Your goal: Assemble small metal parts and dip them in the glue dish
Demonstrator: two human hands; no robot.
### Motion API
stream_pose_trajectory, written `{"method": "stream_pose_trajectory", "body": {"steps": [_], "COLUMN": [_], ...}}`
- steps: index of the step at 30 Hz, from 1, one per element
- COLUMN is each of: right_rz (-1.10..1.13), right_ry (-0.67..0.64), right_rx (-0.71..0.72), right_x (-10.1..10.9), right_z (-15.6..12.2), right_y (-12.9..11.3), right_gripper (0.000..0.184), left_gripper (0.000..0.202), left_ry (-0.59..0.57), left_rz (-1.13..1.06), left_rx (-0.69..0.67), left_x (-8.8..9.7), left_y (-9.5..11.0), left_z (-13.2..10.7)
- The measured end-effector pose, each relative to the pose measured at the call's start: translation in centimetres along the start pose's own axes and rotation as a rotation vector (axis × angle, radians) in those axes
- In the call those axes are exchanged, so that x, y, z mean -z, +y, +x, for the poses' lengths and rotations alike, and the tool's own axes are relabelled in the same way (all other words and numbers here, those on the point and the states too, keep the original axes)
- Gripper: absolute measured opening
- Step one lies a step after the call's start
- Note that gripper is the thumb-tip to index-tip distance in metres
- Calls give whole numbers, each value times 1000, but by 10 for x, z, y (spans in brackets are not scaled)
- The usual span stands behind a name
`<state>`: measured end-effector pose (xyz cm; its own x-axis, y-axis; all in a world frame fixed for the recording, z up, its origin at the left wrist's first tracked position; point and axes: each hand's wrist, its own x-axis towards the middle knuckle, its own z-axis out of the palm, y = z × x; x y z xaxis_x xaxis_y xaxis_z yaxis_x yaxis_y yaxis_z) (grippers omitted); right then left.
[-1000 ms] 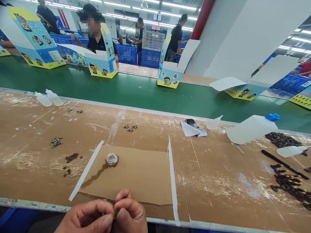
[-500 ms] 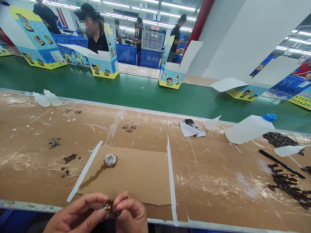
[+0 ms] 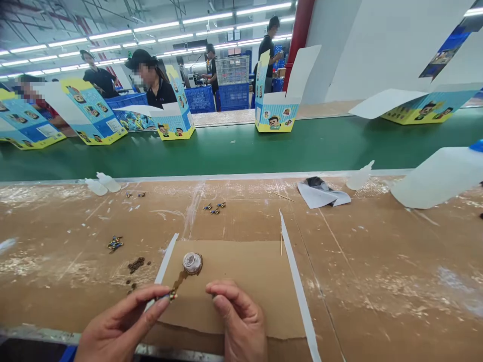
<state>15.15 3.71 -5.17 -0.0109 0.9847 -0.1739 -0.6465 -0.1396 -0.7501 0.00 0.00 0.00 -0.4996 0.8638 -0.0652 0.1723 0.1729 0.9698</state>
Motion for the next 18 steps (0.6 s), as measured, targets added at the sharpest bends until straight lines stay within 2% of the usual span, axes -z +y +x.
{"method": "stream_pose_trajectory", "body": {"steps": [3, 6, 10, 14, 18], "right_rz": [-46, -60, -85, -125, -126], "right_ry": [-13, -43, -5, -5, -21], "right_rx": [37, 70, 62, 94, 134], "right_x": [0, 0, -4, -9, -10], "right_z": [5, 5, 2, 1, 1], "right_y": [7, 11, 9, 5, 6], "right_gripper": [15, 13, 16, 17, 15], "left_gripper": [11, 5, 10, 12, 12], "left_ry": [17, -30, -114, -155, -244], "left_rz": [74, 196, 364, 502, 640], "left_rx": [-77, -166, -290, -406, -516], "left_x": [3, 2, -2, -2, 1], "left_y": [4, 8, 13, 13, 9], "left_z": [18, 32, 42, 49, 57]}}
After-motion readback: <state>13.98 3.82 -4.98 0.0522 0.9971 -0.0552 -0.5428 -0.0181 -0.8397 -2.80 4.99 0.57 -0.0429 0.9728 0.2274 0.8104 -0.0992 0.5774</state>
